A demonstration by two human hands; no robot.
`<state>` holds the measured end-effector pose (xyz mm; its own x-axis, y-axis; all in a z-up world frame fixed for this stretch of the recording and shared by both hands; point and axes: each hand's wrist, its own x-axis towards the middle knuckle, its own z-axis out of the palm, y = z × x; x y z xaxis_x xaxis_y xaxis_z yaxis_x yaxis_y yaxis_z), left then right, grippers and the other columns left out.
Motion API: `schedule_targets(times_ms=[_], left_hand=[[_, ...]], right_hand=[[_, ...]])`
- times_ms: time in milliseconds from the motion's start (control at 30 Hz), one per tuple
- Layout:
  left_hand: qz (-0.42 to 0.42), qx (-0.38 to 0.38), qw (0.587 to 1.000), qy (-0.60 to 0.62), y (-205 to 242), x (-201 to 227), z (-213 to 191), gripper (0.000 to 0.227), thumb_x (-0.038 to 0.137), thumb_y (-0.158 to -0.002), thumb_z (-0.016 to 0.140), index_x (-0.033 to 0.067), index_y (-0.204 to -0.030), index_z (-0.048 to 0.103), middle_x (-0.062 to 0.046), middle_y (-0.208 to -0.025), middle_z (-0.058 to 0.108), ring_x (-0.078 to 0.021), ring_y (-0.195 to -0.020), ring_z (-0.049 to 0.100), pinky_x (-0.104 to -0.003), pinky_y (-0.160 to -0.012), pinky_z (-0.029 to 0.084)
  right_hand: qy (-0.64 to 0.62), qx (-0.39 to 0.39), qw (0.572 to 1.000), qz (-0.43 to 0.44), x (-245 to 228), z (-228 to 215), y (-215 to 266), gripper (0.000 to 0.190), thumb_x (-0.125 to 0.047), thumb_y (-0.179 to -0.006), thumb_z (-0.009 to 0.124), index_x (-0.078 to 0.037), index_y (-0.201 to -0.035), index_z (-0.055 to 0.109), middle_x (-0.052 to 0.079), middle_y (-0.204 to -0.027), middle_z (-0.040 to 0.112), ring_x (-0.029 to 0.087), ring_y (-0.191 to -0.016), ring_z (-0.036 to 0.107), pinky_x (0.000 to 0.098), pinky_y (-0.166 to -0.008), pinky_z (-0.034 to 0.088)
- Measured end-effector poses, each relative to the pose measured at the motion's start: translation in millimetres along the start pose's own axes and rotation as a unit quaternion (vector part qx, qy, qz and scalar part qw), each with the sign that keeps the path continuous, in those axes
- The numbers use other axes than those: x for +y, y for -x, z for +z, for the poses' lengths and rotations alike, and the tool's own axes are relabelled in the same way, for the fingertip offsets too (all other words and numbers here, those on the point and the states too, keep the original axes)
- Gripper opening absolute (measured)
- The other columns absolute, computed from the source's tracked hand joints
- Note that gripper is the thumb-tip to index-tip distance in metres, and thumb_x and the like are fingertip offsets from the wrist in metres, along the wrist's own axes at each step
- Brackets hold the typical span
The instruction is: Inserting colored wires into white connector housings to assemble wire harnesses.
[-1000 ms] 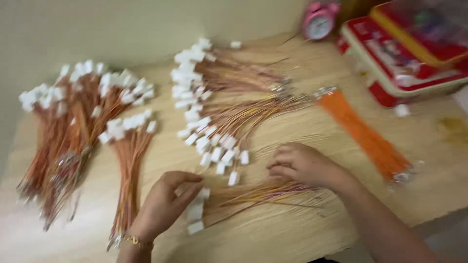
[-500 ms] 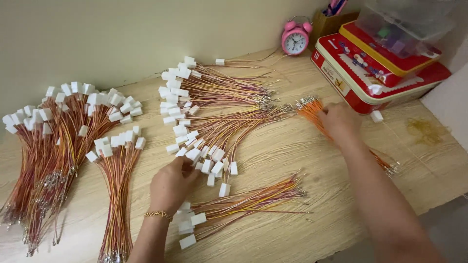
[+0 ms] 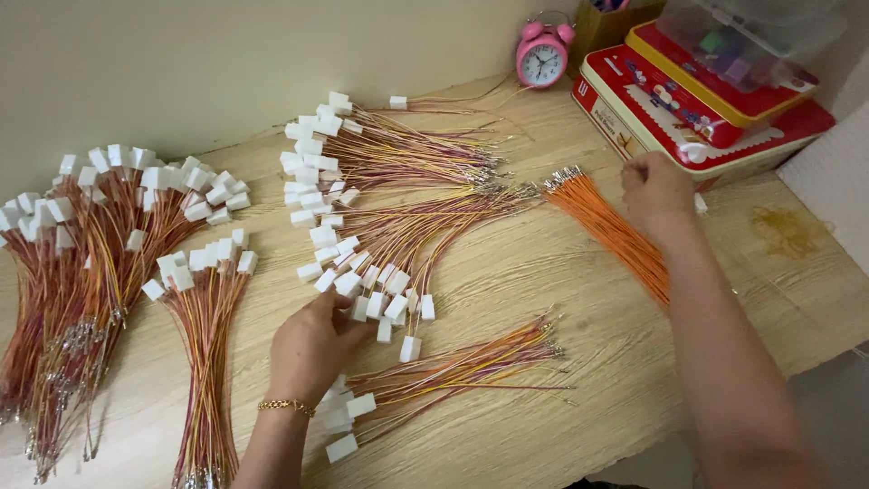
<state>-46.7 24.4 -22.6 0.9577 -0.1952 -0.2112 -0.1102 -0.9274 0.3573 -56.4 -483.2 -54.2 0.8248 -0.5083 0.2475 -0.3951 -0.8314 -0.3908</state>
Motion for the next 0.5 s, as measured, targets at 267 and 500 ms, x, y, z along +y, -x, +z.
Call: schedule_targets(times_ms=[267, 500], left_hand=[[-0.007, 0.073, 0.997, 0.005, -4, 5, 7, 0.029, 0.039, -0.081, 0.079, 0.0138, -0.096, 0.077, -0.003, -0.087, 0.076, -0.021, -0.07, 0.07, -0.034, -0.066, 0.055], [-0.043, 0.055, 0.997, 0.045, 4, 10, -22, 0.041, 0.04, -0.089, 0.075, 0.0108, -0.119, 0.07, -0.006, -0.097, 0.08, -0.0127, -0.069, 0.074, -0.024, -0.056, 0.061]], right_hand=[[-0.105, 0.085, 0.991, 0.013, -84, -104, 44, 0.017, -0.014, -0.113, 0.065, 0.0, -0.119, 0.072, 0.017, -0.097, 0.071, 0.019, -0.076, 0.064, 0.0318, -0.057, 0.051], [0.064, 0.053, 0.996, -0.008, -85, -113, 49, 0.024, -0.026, -0.111, 0.068, -0.004, -0.113, 0.078, 0.012, -0.091, 0.076, 0.027, -0.065, 0.065, 0.0418, -0.06, 0.05]])
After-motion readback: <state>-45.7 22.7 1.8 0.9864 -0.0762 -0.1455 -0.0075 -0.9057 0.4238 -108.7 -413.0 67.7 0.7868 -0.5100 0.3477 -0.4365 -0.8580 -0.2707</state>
